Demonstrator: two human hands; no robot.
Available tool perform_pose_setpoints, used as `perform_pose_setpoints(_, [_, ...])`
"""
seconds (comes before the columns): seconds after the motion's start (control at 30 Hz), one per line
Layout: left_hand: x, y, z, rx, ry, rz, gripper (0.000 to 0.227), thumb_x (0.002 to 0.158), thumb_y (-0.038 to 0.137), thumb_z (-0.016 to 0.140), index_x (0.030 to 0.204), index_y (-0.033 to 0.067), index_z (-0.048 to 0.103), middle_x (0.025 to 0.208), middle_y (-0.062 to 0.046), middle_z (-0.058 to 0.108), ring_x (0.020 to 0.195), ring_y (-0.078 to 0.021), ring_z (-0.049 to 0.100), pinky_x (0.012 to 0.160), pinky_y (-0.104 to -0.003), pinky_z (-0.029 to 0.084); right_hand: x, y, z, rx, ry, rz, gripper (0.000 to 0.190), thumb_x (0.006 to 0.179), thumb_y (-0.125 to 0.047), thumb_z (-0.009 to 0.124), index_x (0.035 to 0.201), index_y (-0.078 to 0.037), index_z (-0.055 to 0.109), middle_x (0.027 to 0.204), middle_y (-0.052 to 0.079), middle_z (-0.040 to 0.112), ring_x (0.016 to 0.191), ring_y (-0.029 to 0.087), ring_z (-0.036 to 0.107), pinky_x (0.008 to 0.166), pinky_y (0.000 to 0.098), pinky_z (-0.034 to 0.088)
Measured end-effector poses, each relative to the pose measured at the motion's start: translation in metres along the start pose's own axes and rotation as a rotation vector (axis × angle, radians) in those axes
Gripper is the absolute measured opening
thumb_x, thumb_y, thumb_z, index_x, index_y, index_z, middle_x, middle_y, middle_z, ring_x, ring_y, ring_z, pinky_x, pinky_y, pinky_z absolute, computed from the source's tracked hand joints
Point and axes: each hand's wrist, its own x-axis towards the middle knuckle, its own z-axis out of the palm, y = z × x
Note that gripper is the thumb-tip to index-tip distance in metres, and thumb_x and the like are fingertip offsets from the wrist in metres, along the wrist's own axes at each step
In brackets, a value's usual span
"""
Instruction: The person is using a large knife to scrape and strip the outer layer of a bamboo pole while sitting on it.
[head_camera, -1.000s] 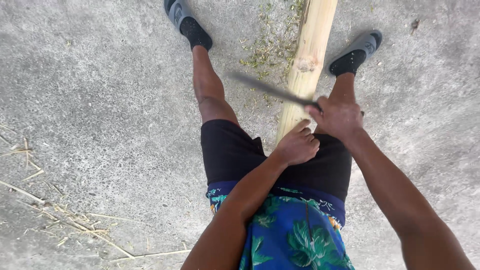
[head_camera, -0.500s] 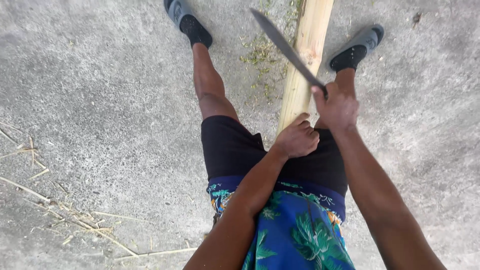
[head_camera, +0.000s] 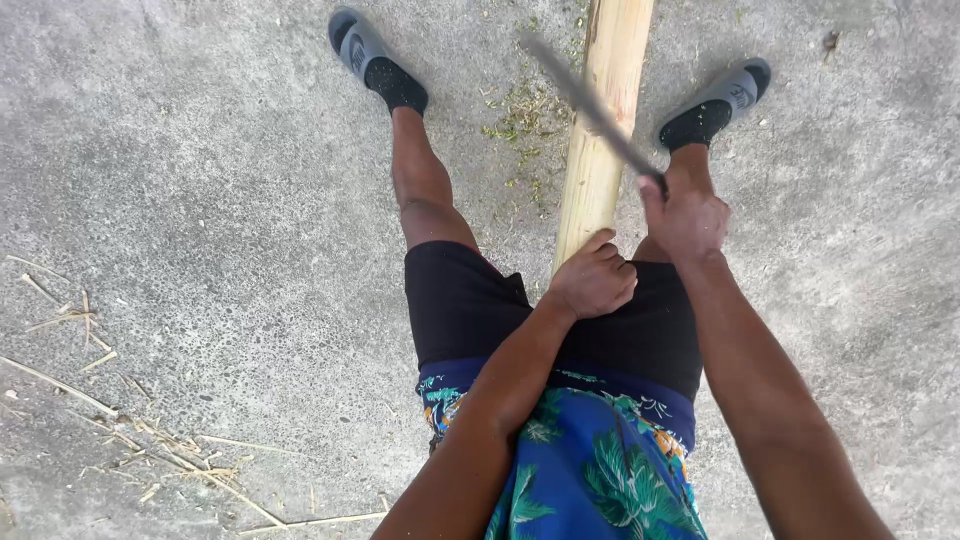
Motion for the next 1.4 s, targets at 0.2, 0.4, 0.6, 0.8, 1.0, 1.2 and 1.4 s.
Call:
perform_pose_setpoints(0.2, [0.001,0.005,-0.008,-0.026,-0.037,-0.023,0.026,0.088,0.027,0.066,0.069,0.0108,0.067,0.07,-0.006,0.068,0.082,-0.0236,0.064,0.114,-0.043,0.037,-0.011,-0.011,-0.002,0.076,-0.039,0.054,0.051,0.106,-0.059,0.057,0.091,-0.01,0.065,0.067,0.009,0.066,0.055,0.031,0.068,0.05,0.0473,0.052])
perform_pose_setpoints(0.4, [0.012,-0.036,-0.075,0.066,0.039,-0.049,0.029,0.093,0.034,0.069,0.107,0.0081,0.069,0.113,-0.013,0.065,0.117,-0.0318,0.059,0.111,-0.055,0.038,-0.014,0.001,-0.009,0.101,-0.086,-0.018,0.054,0.105,-0.062,0.055,0.091,-0.011,0.065,0.072,0.009,0.068,0.061,0.031,0.07,0.055,0.0472,0.054])
perform_pose_setpoints(0.6, [0.025,-0.141,-0.107,0.426,-0.134,-0.154,0.053,0.085,0.05,0.067,0.116,0.0076,0.069,0.115,-0.014,0.066,0.116,-0.0337,0.059,0.102,-0.056,0.043,0.031,0.018,-0.046,0.341,-0.582,0.164,0.062,0.088,-0.073,0.058,0.099,-0.014,0.074,0.071,0.013,0.071,0.075,0.031,0.073,0.073,0.047,0.057])
perform_pose_setpoints(0.8, [0.073,-0.157,-0.125,0.212,-0.434,-0.373,0.049,0.103,0.054,0.057,0.086,0.009,0.065,0.081,-0.008,0.068,0.08,-0.0258,0.068,0.077,-0.046,0.053,0.072,0.033,-0.054,0.254,-0.518,0.138,0.049,0.094,-0.063,0.058,0.099,-0.017,0.076,0.082,0.01,0.073,0.086,0.03,0.071,0.082,0.0479,0.053])
perform_pose_setpoints(1.0, [0.102,-0.162,-0.129,0.173,-0.326,-0.423,0.052,0.094,0.061,0.06,0.08,0.0109,0.066,0.07,-0.008,0.067,0.072,-0.0283,0.068,0.069,-0.048,0.052,0.091,0.04,-0.013,0.125,0.049,-0.071,0.043,0.102,-0.054,0.067,0.092,-0.013,0.073,0.081,0.009,0.069,0.082,0.029,0.067,0.084,0.0507,0.045])
perform_pose_setpoints(1.2, [0.093,-0.147,-0.131,0.194,-0.378,-0.472,0.052,0.093,0.063,0.058,0.085,0.0128,0.067,0.071,-0.006,0.068,0.072,-0.0279,0.07,0.07,-0.049,0.052,0.075,0.035,0.0,0.181,0.055,-0.052,0.045,0.103,-0.057,0.068,0.089,-0.014,0.073,0.075,0.006,0.067,0.078,0.027,0.066,0.081,0.0474,0.039])
perform_pose_setpoints(1.4, [0.074,-0.144,-0.123,0.211,-0.351,-0.43,0.054,0.092,0.065,0.056,0.082,0.0132,0.067,0.069,-0.006,0.068,0.07,-0.0283,0.069,0.069,-0.049,0.052,0.065,0.033,0.004,0.124,-0.023,-0.081,0.052,0.101,-0.061,0.061,0.084,-0.013,0.069,0.073,0.005,0.068,0.075,0.027,0.067,0.077,0.0493,0.038])
